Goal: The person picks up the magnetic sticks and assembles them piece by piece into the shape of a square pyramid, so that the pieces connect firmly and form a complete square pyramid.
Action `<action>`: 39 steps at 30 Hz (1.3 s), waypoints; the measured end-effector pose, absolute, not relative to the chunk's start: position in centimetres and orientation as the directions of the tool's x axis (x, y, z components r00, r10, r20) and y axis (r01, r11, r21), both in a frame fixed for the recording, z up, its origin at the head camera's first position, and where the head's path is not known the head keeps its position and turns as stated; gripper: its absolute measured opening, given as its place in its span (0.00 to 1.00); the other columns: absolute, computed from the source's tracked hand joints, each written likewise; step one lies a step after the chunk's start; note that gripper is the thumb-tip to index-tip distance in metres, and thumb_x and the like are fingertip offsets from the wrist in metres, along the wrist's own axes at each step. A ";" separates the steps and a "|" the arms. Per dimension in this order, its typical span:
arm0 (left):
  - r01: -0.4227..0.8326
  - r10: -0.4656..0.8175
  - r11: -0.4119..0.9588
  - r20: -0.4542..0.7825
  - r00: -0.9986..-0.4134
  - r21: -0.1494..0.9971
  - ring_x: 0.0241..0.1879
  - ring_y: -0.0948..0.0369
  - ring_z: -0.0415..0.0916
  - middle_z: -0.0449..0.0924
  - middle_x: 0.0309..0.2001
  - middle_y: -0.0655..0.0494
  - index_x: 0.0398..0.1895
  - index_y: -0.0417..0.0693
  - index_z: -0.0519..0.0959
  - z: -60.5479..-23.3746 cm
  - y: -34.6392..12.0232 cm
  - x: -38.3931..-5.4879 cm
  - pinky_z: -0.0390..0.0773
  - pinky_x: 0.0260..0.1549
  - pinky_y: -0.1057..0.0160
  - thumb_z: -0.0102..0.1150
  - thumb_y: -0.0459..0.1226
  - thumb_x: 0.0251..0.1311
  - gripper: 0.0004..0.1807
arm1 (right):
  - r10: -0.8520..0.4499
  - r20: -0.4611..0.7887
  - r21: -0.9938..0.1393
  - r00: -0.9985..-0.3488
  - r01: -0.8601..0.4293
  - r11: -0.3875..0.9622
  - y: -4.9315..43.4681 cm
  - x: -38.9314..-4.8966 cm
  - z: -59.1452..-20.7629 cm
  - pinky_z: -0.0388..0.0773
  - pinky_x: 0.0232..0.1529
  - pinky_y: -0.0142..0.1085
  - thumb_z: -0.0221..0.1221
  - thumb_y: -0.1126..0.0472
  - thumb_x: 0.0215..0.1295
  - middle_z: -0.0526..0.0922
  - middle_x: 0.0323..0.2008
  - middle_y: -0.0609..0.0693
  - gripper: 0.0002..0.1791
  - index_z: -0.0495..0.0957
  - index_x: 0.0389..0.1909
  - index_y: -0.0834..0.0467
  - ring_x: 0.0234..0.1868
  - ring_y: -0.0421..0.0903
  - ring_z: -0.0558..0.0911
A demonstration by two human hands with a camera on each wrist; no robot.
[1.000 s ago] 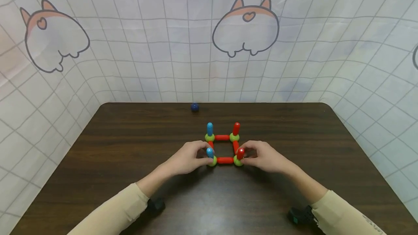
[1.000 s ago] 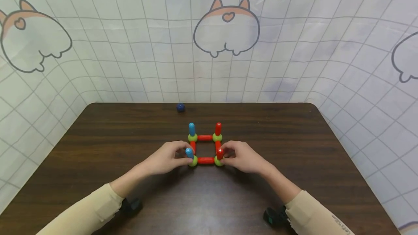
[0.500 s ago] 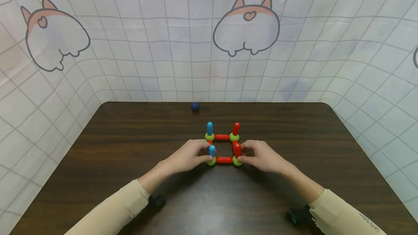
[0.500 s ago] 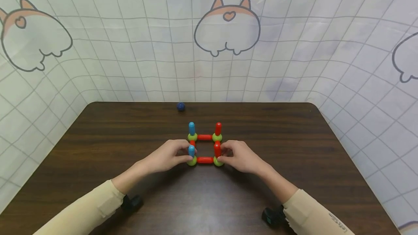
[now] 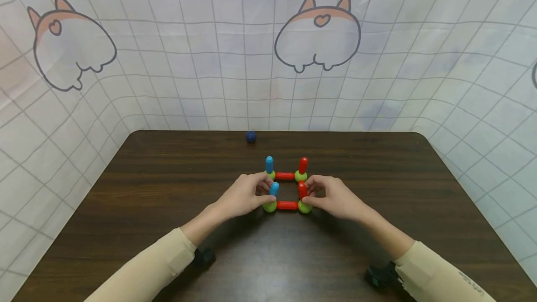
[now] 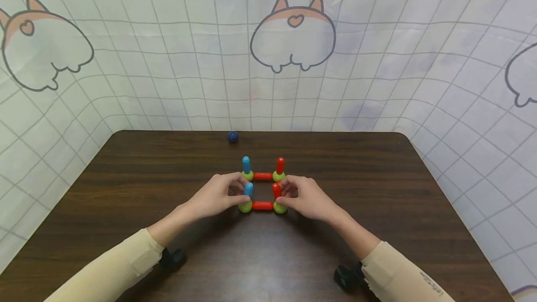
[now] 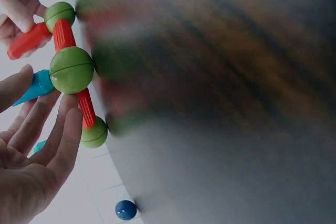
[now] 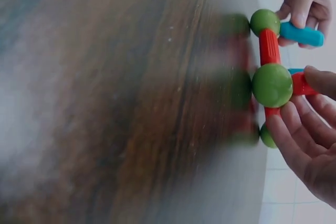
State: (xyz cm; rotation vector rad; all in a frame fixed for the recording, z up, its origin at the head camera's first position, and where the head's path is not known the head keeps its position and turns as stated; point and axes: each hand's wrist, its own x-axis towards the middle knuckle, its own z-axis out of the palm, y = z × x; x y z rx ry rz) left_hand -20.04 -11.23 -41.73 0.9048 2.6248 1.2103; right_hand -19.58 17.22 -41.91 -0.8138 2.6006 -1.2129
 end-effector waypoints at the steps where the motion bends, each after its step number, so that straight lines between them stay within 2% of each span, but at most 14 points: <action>1: 0.469 0.555 0.507 0.143 -0.819 0.723 0.36 0.64 0.82 0.86 0.36 0.63 0.46 0.45 0.81 -41.8 -11.2 -20.1 0.81 0.38 0.63 0.72 0.36 0.63 0.12 | -0.536 0.087 -0.746 -0.839 -0.411 0.524 17.1 -19.6 -41.9 0.81 0.43 0.40 0.70 0.57 0.67 0.84 0.37 0.41 0.10 0.82 0.46 0.53 0.42 0.43 0.82; 6: 0.453 0.526 0.551 0.129 -0.841 0.701 0.32 0.64 0.81 0.83 0.32 0.63 0.43 0.46 0.83 -41.7 -10.7 -20.5 0.81 0.32 0.64 0.74 0.37 0.61 0.11 | -0.527 0.082 -0.738 -0.846 -0.407 0.539 16.5 -19.9 -41.9 0.80 0.42 0.39 0.69 0.57 0.68 0.84 0.36 0.41 0.10 0.83 0.46 0.55 0.40 0.42 0.82; 14: 0.459 0.515 0.597 0.124 -0.848 0.658 0.26 0.64 0.77 0.82 0.30 0.64 0.43 0.46 0.85 -41.6 -10.1 -20.7 0.77 0.25 0.65 0.74 0.38 0.61 0.10 | -0.527 0.059 -0.778 -0.848 -0.370 0.508 16.0 -20.2 -42.1 0.84 0.28 0.39 0.69 0.58 0.68 0.84 0.35 0.48 0.12 0.83 0.46 0.59 0.30 0.47 0.83; 24: 0.469 0.537 0.602 0.107 -0.837 0.646 0.28 0.63 0.79 0.82 0.30 0.63 0.45 0.46 0.86 -41.5 -9.8 -21.0 0.78 0.27 0.64 0.73 0.38 0.62 0.11 | -0.497 0.028 -0.786 -0.867 -0.326 0.525 15.6 -20.4 -42.1 0.83 0.26 0.39 0.68 0.57 0.69 0.82 0.32 0.49 0.12 0.83 0.45 0.61 0.26 0.49 0.81; 28: 0.454 0.534 0.592 0.098 -0.840 0.666 0.29 0.61 0.79 0.83 0.31 0.63 0.46 0.46 0.86 -41.5 -10.0 -21.0 0.78 0.27 0.63 0.72 0.39 0.64 0.11 | -0.483 0.031 -0.800 -0.875 -0.311 0.513 15.7 -20.4 -42.1 0.84 0.27 0.41 0.68 0.56 0.69 0.82 0.34 0.49 0.15 0.82 0.48 0.61 0.27 0.49 0.81; 30: 0.439 0.515 0.587 0.104 -0.851 0.681 0.28 0.61 0.78 0.83 0.30 0.61 0.42 0.48 0.85 -41.4 -10.4 -21.1 0.77 0.25 0.63 0.70 0.41 0.66 0.08 | -0.460 0.033 -0.811 -0.887 -0.293 0.507 15.7 -20.5 -42.1 0.85 0.29 0.44 0.68 0.56 0.70 0.83 0.34 0.49 0.14 0.82 0.49 0.60 0.28 0.49 0.82; 35: 0.332 0.350 0.625 0.126 -0.928 0.707 0.24 0.61 0.74 0.80 0.26 0.58 0.35 0.49 0.82 -41.4 -11.3 -22.0 0.74 0.25 0.62 0.66 0.43 0.69 0.08 | -0.338 0.057 -0.833 -0.940 -0.232 0.503 16.3 -21.5 -42.1 0.85 0.34 0.45 0.65 0.56 0.72 0.84 0.39 0.52 0.13 0.81 0.50 0.59 0.34 0.52 0.84; 37: 0.261 0.281 0.617 0.102 -0.954 0.743 0.25 0.57 0.76 0.81 0.30 0.57 0.41 0.45 0.82 -41.3 -11.5 -22.7 0.77 0.27 0.60 0.67 0.41 0.68 0.09 | -0.280 0.076 -0.833 -0.957 -0.215 0.509 16.6 -22.2 -42.2 0.84 0.37 0.43 0.64 0.57 0.72 0.83 0.43 0.54 0.14 0.79 0.52 0.60 0.39 0.52 0.84; 39: 0.205 0.249 0.588 0.066 -0.966 0.782 0.30 0.54 0.79 0.82 0.36 0.53 0.49 0.42 0.81 -41.2 -11.6 -23.3 0.79 0.33 0.58 0.67 0.41 0.68 0.13 | -0.236 0.097 -0.828 -0.967 -0.210 0.520 16.8 -22.8 -42.3 0.82 0.40 0.42 0.65 0.59 0.71 0.83 0.47 0.55 0.17 0.77 0.55 0.61 0.44 0.52 0.83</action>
